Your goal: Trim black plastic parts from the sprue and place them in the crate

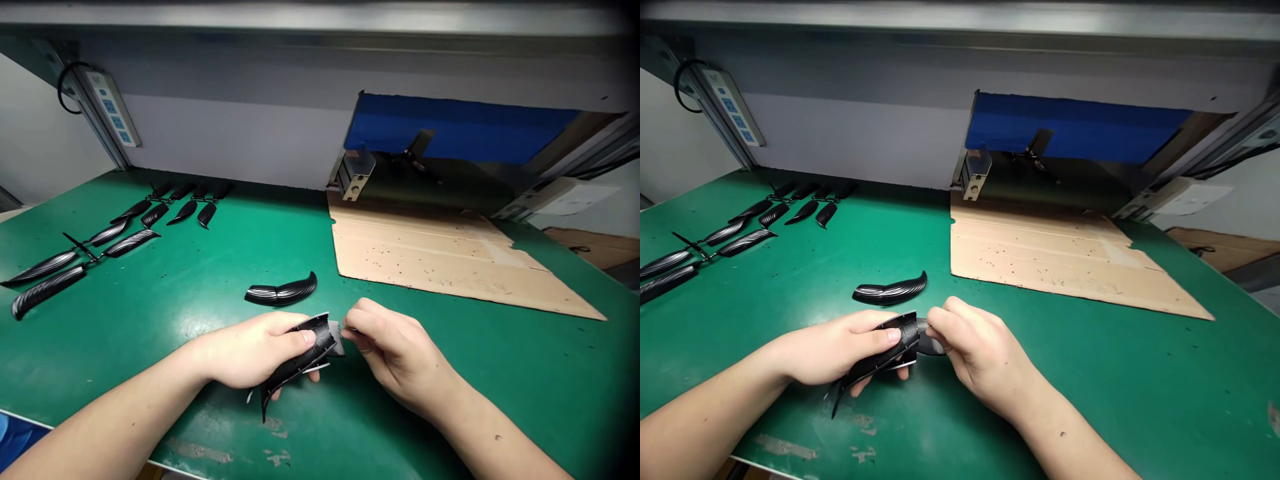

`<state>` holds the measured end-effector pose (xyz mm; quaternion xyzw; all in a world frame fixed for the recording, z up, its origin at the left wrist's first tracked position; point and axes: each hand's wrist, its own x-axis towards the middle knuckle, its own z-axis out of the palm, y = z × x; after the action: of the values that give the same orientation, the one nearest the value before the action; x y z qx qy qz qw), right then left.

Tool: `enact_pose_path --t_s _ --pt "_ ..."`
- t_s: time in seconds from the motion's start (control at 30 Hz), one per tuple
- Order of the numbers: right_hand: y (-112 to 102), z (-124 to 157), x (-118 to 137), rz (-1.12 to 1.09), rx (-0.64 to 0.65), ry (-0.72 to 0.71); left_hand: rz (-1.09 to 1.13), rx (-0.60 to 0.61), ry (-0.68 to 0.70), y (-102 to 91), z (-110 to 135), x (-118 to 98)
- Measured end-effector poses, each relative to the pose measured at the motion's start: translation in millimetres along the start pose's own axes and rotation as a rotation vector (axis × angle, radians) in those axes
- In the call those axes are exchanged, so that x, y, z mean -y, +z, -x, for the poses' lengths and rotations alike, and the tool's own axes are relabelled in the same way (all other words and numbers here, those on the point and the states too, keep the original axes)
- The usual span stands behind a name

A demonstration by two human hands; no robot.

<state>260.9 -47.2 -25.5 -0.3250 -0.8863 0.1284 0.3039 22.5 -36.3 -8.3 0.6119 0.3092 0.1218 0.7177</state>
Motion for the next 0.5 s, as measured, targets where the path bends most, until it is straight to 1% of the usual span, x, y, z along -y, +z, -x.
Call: enact_pose_path --t_s 0.13,0.3,0.4,0.5 --pt "-0.1 -2.9 1.0 0.133 -0.018 -0.037 0.021 0.028 0.001 -1.3 -1.1 3.5" --pt "2.7 -3.9 4.7 0.403 0.033 0.041 0.038 0.056 -0.007 -1.0 -1.8 4.3" --pt "6.0 -3.3 7.1 0.522 0.011 0.052 0.032 0.075 -0.022 0.8 -1.7 2.1" --pt "8.5 -3.6 8.3 0.596 -0.019 0.046 0.017 0.062 -0.02 3.1 -0.8 -0.3"
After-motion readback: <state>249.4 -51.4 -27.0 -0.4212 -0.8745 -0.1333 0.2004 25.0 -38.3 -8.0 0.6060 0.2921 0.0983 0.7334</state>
